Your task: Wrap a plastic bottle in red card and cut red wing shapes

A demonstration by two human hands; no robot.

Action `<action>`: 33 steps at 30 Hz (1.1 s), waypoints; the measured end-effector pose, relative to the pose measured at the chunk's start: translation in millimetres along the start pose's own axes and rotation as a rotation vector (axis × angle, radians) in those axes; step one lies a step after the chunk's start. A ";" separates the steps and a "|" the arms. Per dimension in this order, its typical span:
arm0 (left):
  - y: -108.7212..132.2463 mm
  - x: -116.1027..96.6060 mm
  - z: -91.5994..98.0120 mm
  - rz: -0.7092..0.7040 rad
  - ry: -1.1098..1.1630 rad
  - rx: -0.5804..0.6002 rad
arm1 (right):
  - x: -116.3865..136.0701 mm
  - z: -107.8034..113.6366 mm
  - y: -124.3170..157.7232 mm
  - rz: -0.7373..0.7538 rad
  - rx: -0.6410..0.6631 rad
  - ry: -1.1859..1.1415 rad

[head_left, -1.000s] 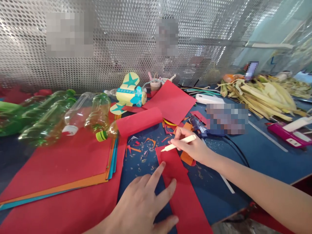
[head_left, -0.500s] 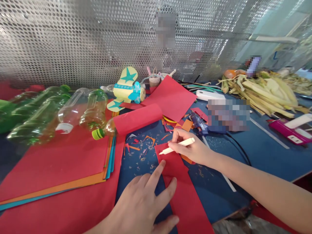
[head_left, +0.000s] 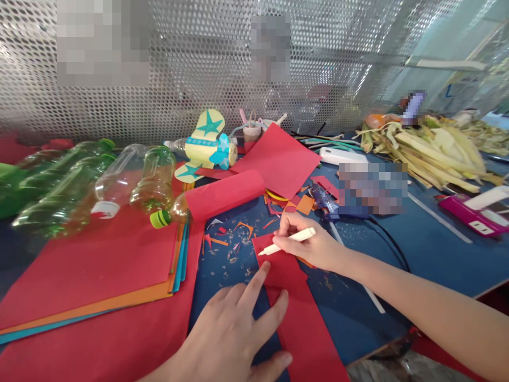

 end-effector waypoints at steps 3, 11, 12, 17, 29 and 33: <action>-0.1 -0.4 0.3 -0.010 -0.005 0.002 | -2.2 0.4 0.4 -0.016 -0.007 0.003; -2.5 0.2 0.8 0.001 -0.002 0.027 | 2.6 1.5 -2.0 -0.006 -0.062 -0.002; -2.2 0.3 0.5 0.005 0.006 0.030 | 3.3 2.1 -2.4 -0.002 -0.072 0.012; -2.1 0.7 0.9 -0.004 -0.002 0.023 | 3.7 8.4 -3.4 0.035 -0.135 0.100; -5.7 -2.7 4.1 -0.095 -0.092 0.066 | 7.4 25.5 -5.5 0.029 -0.211 0.168; -7.2 -2.9 3.9 -0.104 -0.094 0.069 | 9.3 28.5 -5.6 0.039 -0.214 0.183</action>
Point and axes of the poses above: each hand's wrist, its own y-axis away from the middle knuckle, its own z-axis out of the back of the hand, x = y × z, the point moved 5 cm from there along -y, towards the middle knuckle, and after that the axes turned 14 degrees about -x, right-handed, at the moved point
